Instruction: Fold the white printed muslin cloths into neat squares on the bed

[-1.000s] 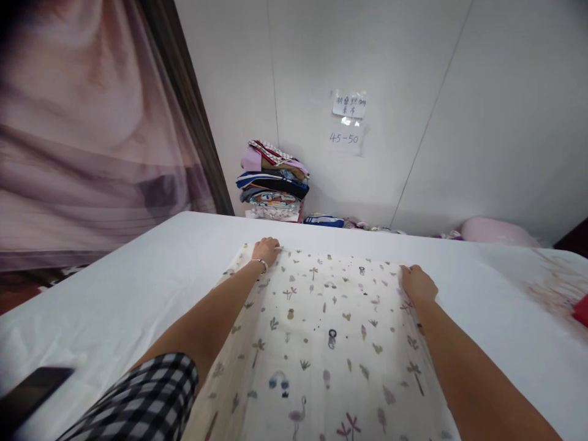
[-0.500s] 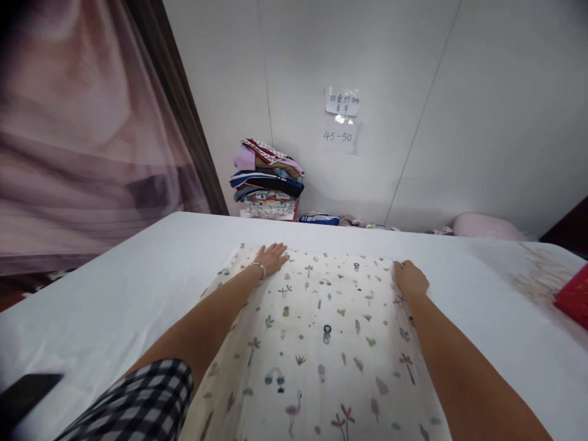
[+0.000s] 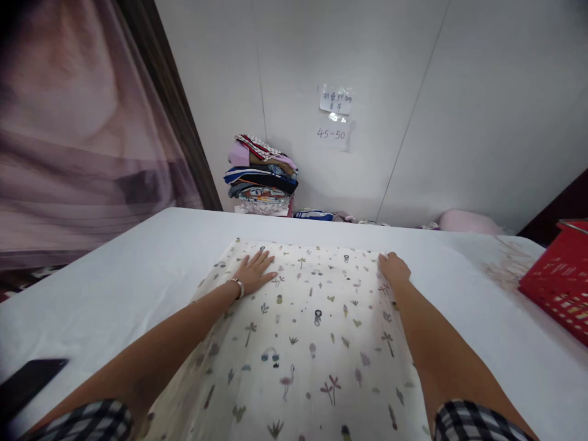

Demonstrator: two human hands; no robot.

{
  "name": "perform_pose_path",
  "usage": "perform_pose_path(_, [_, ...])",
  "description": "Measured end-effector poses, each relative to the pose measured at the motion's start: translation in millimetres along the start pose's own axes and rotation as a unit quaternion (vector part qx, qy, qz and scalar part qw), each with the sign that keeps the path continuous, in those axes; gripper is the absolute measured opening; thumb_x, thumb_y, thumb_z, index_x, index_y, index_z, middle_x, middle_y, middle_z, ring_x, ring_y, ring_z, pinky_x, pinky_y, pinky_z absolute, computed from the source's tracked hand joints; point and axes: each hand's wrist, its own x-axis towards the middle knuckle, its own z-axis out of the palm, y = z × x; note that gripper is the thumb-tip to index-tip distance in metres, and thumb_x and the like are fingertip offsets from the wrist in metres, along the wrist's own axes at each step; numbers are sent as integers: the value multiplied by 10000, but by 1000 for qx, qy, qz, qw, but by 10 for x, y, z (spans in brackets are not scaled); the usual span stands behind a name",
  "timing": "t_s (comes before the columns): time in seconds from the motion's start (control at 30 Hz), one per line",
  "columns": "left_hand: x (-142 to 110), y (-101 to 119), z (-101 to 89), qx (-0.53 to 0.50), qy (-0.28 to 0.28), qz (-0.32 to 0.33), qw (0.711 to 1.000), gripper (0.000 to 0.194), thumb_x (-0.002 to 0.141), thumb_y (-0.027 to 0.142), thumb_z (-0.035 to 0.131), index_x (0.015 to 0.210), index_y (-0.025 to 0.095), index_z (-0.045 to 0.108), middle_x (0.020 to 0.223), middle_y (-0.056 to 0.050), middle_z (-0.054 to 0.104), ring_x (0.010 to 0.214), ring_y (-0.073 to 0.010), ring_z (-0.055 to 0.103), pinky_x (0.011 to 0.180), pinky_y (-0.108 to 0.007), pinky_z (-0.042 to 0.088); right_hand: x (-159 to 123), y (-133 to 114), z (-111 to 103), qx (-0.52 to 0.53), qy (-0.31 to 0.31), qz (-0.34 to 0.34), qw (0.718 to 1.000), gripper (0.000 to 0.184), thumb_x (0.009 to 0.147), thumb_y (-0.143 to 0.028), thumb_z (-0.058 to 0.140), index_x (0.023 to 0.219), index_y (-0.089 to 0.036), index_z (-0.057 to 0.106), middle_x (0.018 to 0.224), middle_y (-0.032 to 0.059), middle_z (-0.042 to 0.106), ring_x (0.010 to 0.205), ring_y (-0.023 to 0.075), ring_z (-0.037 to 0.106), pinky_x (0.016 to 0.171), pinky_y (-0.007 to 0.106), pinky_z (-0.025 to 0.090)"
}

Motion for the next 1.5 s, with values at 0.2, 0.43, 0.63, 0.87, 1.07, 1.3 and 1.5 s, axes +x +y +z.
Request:
perform_pose_path(0.2, [-207,78,-207,-28,-3,-19,999,624,851,579,251,1386,261,283,1491,-49,129,1369,-229,82,1081,-466,71,-258,239,-122,16,-28,-43,999,680,813,-481,441,1370,-122,294,1275,168,482,1134,298,484,900,363,394])
perform_pose_path(0.43, [-1452,28,-18,43,-25,86,995,649,810,626,296,1377,309,285,1476,-15,145,1360,-253,123,1087,-487,62,-1178,921,-166,75,-84,-64,992,793,763,-500,524,1416,-190,198,1186,145,553,1070,292,533,856,365,414])
perform_pose_path(0.63, [-2260,-204,125,78,36,33,996,614,803,592,359,1362,350,286,1450,11,210,1341,-250,199,1087,-489,129,-1892,1481,-220,172,-87,-18,981,805,720,-517,565,1398,-204,263,1078,116,607,1013,253,568,842,337,432])
perform_pose_path(0.87, [-2392,-226,24,62,37,28,997,570,836,515,354,1364,303,313,1450,-13,210,1344,-223,189,1090,-463,150,-2166,1527,-228,155,-34,-28,987,668,761,-513,498,1339,-195,388,943,75,628,965,226,584,857,322,424])
perform_pose_path(1.07, [-2732,-278,42,57,22,-44,997,563,835,481,355,1367,301,314,1451,-4,216,1349,-229,167,1072,-499,177,-2337,1695,-349,194,-57,25,979,631,768,-543,488,1292,-193,459,913,81,650,843,208,621,791,304,459])
perform_pose_path(1.3, [-2910,-167,120,15,60,49,997,546,793,561,340,1328,481,272,1404,176,223,1330,-203,240,1094,-404,217,-2638,2025,-492,287,-13,35,957,505,771,-412,494,1211,-165,505,822,49,651,713,175,610,575,247,475])
perform_pose_path(1.5, [-3050,-237,285,-22,149,151,977,511,732,612,426,1223,638,290,1342,306,277,1214,-221,439,1027,-372,367,-3089,2132,-492,292,16,-10,956,437,725,-449,505,999,-128,618,762,43,640,628,150,557,564,250,441])
